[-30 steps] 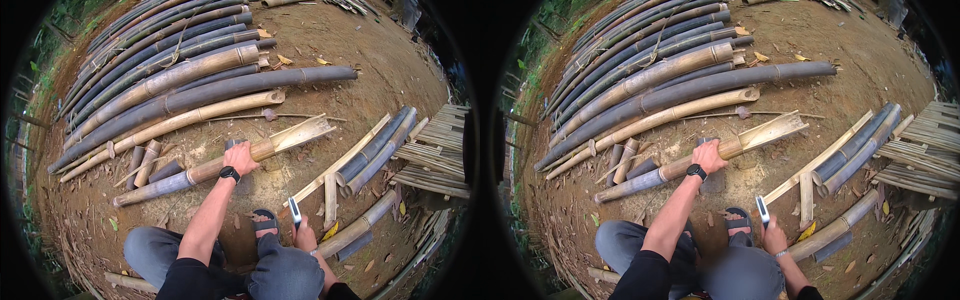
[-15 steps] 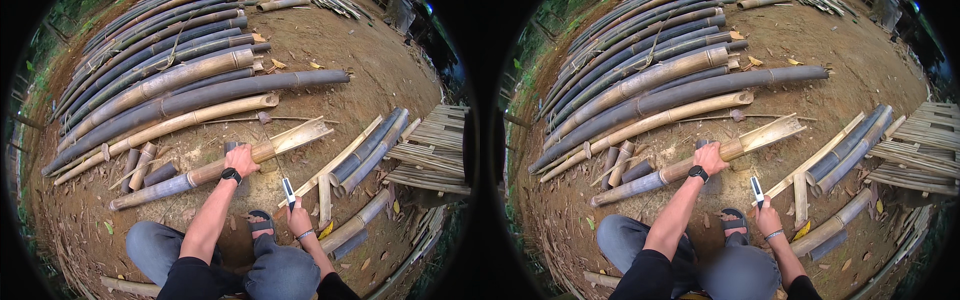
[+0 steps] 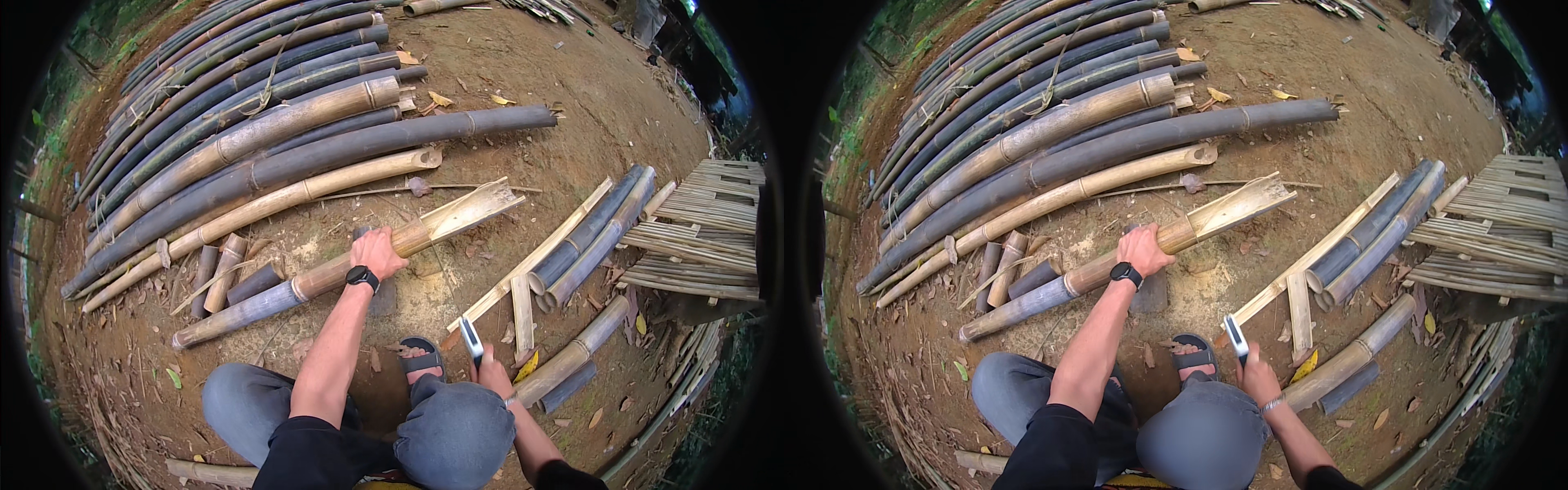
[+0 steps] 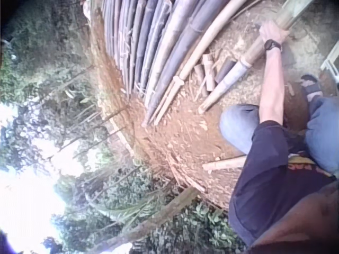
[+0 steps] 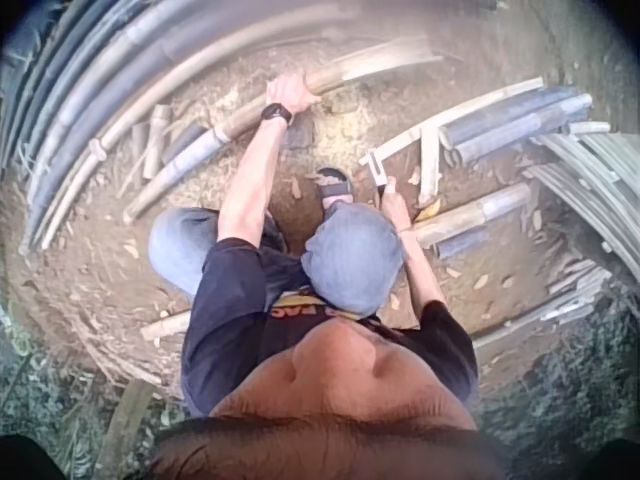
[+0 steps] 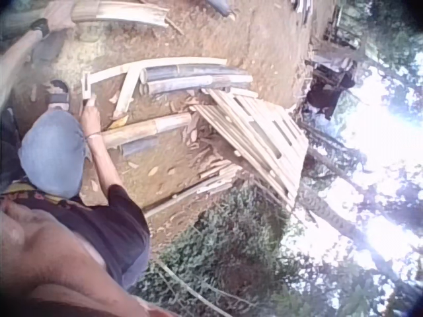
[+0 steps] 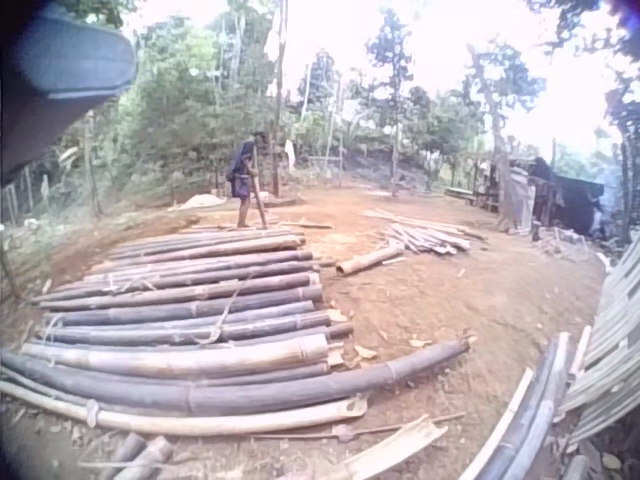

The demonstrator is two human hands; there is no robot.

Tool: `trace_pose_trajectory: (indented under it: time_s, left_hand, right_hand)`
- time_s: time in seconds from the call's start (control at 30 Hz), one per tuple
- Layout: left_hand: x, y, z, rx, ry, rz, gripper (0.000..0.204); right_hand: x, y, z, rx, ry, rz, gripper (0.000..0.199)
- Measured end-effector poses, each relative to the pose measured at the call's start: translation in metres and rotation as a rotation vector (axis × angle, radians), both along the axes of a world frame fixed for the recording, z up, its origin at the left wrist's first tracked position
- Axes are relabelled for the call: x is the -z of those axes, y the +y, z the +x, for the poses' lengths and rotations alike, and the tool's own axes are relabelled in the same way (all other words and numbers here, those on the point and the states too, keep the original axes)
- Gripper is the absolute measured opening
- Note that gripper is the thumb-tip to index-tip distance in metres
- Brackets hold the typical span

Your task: The person saws pieces of bamboo by hand using a hand saw while sitting on the ground, then sets the cut pieces aside.

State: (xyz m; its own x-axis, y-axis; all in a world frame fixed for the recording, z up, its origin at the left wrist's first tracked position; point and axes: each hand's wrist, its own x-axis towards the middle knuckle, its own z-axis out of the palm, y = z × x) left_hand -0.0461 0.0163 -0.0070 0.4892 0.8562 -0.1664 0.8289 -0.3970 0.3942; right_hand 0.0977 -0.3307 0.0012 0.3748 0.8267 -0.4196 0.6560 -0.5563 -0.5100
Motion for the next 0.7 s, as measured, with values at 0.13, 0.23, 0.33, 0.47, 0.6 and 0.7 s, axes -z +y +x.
trace_pose_trajectory:
  time_s: [0.13, 0.23, 0.33, 0.47, 0.6, 0.7]
  left_hand:
    - [-0.006, -0.002, -0.004, 0.009, 0.043, -0.055, 0.052]
    - [0.002, 0.005, -0.015, -0.007, -0.027, -0.015, 0.052]
    - [0.023, -0.001, -0.017, 0.021, -0.063, 0.176, 0.054]
    - [0.014, 0.000, -0.018, 0.004, -0.017, 0.046, 0.054]
    - [0.007, -0.006, -0.017, -0.020, -0.005, 0.028, 0.054]
    - [0.014, -0.007, -0.011, 0.011, -0.016, 0.031, 0.054]
  right_hand:
    - [0.016, 0.065, -0.001, -0.046, -0.042, 0.062, 0.048]
    - [-0.005, -0.009, 0.000, 0.014, 0.110, -0.081, 0.048]
    - [0.000, 0.034, 0.001, -0.069, -0.024, -0.014, 0.048]
    - [-0.009, 0.060, -0.003, -0.104, -0.002, 0.054, 0.048]
    - [-0.040, 0.008, 0.003, -0.084, 0.040, -0.039, 0.045]
    - [-0.020, 0.076, 0.003, -0.111, -0.061, 0.033, 0.048]
